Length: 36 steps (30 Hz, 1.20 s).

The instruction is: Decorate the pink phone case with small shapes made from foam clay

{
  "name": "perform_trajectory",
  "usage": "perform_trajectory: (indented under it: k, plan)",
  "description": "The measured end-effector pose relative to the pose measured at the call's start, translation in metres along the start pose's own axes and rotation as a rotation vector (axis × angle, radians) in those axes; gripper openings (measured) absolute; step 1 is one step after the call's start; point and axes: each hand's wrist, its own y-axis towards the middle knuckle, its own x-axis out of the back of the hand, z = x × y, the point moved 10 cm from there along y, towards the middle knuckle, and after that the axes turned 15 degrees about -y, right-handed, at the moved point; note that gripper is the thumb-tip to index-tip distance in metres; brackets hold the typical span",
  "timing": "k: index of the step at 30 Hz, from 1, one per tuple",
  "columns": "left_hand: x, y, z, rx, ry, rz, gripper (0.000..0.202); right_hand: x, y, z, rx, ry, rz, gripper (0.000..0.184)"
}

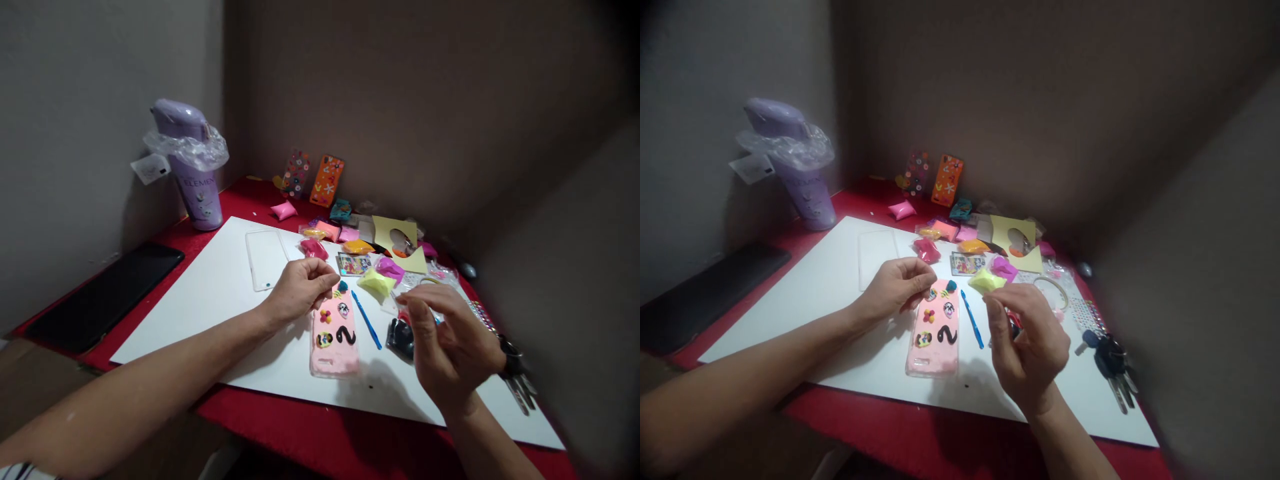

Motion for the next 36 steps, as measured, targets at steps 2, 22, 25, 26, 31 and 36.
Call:
perform_trajectory:
  k: [2, 22, 25, 26, 31, 36]
  plan:
    - [-0.001, 0.001, 0.000, -0.006, 0.006, 0.013, 0.012, -0.005, 0.003, -0.012, -0.064, -0.061, 0.087, 0.006]
    - [0.001, 0.002, 0.000, -0.063, 0.023, 0.033, 0.009, -0.086, -0.047, -0.038, 0.049, -0.747, 0.720, 0.022]
    - [0.002, 0.002, 0.000, -0.064, 0.022, 0.022, 0.003, -0.079, -0.044, -0.046, -0.029, -0.743, 0.668, 0.029]
    - [0.001, 0.002, 0.000, -0.064, 0.025, 0.023, 0.002, -0.076, -0.043, -0.047, -0.049, -0.728, 0.654, 0.031]
    - [0.000, 0.001, 0.001, -0.034, 0.034, 0.018, 0.014, -0.065, -0.030, -0.029, -0.048, -0.413, 0.599, 0.038]
    - [0.000, 0.001, 0.000, -0.027, 0.041, 0.009, 0.020, -0.059, -0.025, -0.022, -0.151, -0.016, 0.593, 0.027]
